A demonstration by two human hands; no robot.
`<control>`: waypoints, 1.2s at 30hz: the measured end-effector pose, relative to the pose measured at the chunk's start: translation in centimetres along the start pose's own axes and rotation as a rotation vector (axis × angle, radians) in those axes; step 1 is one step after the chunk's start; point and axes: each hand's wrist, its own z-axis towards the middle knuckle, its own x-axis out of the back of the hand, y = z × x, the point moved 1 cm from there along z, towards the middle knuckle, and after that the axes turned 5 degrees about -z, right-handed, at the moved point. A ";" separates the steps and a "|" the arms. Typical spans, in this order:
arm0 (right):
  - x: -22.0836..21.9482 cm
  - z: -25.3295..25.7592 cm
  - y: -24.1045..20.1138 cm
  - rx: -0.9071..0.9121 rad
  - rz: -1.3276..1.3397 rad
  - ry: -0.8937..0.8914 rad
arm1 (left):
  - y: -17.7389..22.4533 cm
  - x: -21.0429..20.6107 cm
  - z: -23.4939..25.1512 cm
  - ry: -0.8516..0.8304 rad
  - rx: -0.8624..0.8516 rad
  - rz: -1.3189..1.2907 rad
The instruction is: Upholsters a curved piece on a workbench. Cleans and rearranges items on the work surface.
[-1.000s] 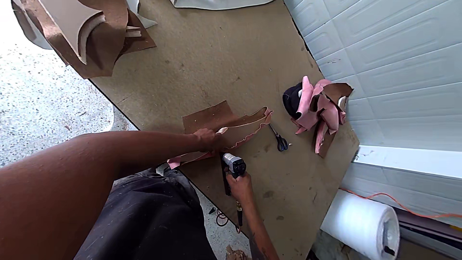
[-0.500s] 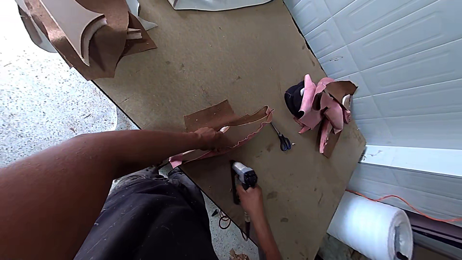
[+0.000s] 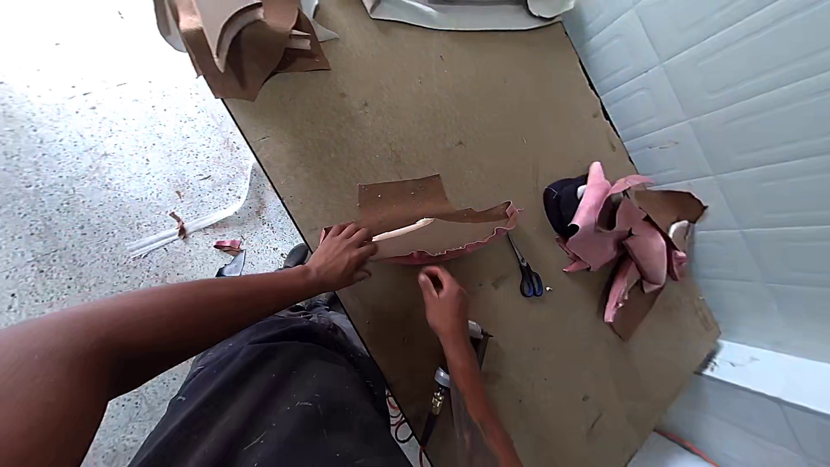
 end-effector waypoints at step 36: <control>-2.7 9.3 -2.4 0.059 0.001 -0.216 | -2.6 0.4 5.0 -0.260 0.326 -0.277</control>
